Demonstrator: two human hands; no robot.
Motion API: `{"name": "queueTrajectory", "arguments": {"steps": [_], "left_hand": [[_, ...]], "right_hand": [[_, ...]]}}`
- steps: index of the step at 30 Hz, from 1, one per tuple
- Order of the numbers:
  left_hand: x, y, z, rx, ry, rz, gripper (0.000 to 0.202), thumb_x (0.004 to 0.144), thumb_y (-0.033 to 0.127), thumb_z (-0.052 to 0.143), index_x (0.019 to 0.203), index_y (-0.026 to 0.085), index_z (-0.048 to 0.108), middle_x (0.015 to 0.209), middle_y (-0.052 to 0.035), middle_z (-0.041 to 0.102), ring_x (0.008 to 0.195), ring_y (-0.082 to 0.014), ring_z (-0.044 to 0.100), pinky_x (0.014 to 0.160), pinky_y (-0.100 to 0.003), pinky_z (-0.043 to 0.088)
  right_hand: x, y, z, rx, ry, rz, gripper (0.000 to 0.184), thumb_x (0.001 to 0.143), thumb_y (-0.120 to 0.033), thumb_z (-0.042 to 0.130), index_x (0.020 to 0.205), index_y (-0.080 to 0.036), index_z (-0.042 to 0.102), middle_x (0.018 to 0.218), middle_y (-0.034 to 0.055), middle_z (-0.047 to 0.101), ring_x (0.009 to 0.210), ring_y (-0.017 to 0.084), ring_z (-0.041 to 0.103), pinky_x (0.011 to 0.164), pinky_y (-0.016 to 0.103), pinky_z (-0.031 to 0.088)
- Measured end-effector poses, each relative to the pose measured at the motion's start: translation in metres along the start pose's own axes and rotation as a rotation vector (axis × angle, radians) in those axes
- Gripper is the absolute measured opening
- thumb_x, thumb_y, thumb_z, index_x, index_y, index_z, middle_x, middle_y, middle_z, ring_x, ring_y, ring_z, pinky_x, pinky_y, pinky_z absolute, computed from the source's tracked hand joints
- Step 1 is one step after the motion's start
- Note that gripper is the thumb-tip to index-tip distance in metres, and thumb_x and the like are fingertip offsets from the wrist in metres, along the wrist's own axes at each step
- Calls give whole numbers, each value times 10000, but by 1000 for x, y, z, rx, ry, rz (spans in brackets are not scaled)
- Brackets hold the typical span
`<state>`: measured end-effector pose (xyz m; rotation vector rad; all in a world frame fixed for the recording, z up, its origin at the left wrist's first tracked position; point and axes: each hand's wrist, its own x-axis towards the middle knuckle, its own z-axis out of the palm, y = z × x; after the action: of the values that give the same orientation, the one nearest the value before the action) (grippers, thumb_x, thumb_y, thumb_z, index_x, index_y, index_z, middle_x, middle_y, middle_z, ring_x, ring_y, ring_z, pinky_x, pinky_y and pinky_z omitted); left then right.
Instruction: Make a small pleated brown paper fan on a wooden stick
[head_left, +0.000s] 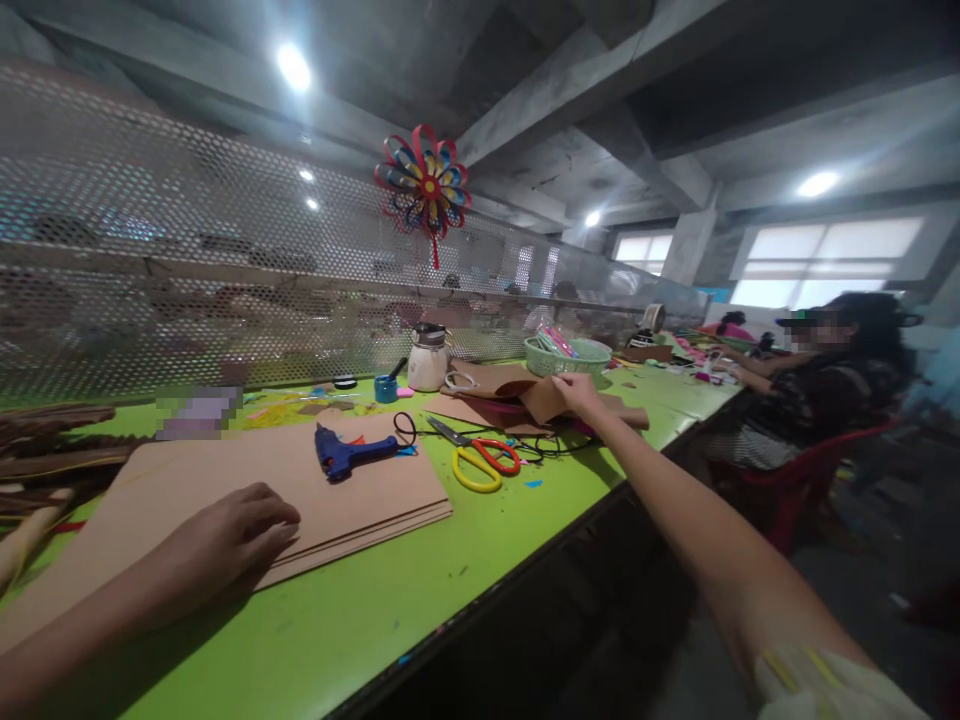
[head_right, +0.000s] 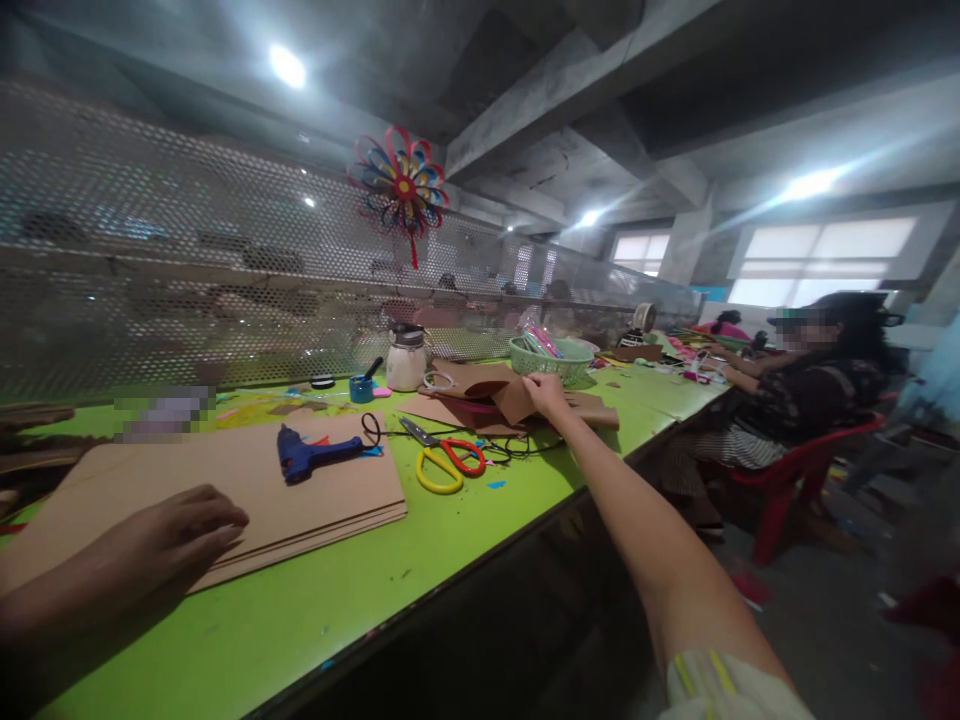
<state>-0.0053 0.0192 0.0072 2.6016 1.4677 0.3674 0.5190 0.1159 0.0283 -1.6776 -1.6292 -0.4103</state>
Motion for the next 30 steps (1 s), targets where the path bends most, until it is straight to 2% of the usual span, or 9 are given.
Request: {"name": "queueTrajectory", "arguments": {"steps": [4,8,12,16,19,22,26,30], "left_hand": [[1,3,-1,20,-4,-11,428,805,487,370,872,181,662,910,-67,590,825,-197,549,753,-263,389],[1,3,-1,19,-7,0,433,820,481,345,869,183,654,916,-67,581,828,-193,546,747,-260,389],[1,3,-1,18,-18,22,436,820,478,340,862,176,651,903,-69,581,823,-194,543,754,-264,385],[0,5,-2,13,-14,1,447,817,477,330,853,166,649,892,-76,582,815,-196,541,752,-267,388],[0,5,-2,0,-7,-3,450,816,479,326,864,169,649,897,-76,581,819,-196,540,752,-267,389],[-1,3,-1,-10,0,1,436,808,480,347,856,176,656,903,-74,583,817,-198,536,752,-271,383],[-1,2,0,-41,16,35,408,816,450,363,831,165,655,873,-72,594,800,-197,529,738,-265,377],[-1,3,-1,-34,17,63,401,830,431,356,824,163,654,857,-69,593,789,-192,529,731,-261,372]], "right_hand": [[-15,3,-11,62,-4,-51,354,807,-327,386,725,-110,653,670,50,650,618,172,550,555,242,391],[-52,-12,-6,124,-81,-193,214,776,-241,483,814,-145,671,801,59,678,723,177,585,668,267,436],[-84,-29,3,157,-117,-322,179,787,-165,502,850,-178,669,864,69,669,840,185,571,776,306,433],[-94,-40,8,163,-72,-382,227,834,-135,441,938,-172,639,963,90,638,940,190,530,836,338,419],[-94,-48,13,65,-137,-454,247,843,-107,420,953,-173,631,999,87,628,963,182,508,854,334,408],[-93,-53,19,-88,-242,-403,253,837,-92,427,967,-165,631,1025,93,623,978,180,495,851,313,396],[-92,-55,25,-179,-298,-316,269,848,-106,405,982,-146,635,971,101,636,942,178,516,805,269,388],[-88,-55,23,-279,-380,-259,234,834,-131,431,913,-129,651,927,108,646,894,177,544,771,236,370]]}}
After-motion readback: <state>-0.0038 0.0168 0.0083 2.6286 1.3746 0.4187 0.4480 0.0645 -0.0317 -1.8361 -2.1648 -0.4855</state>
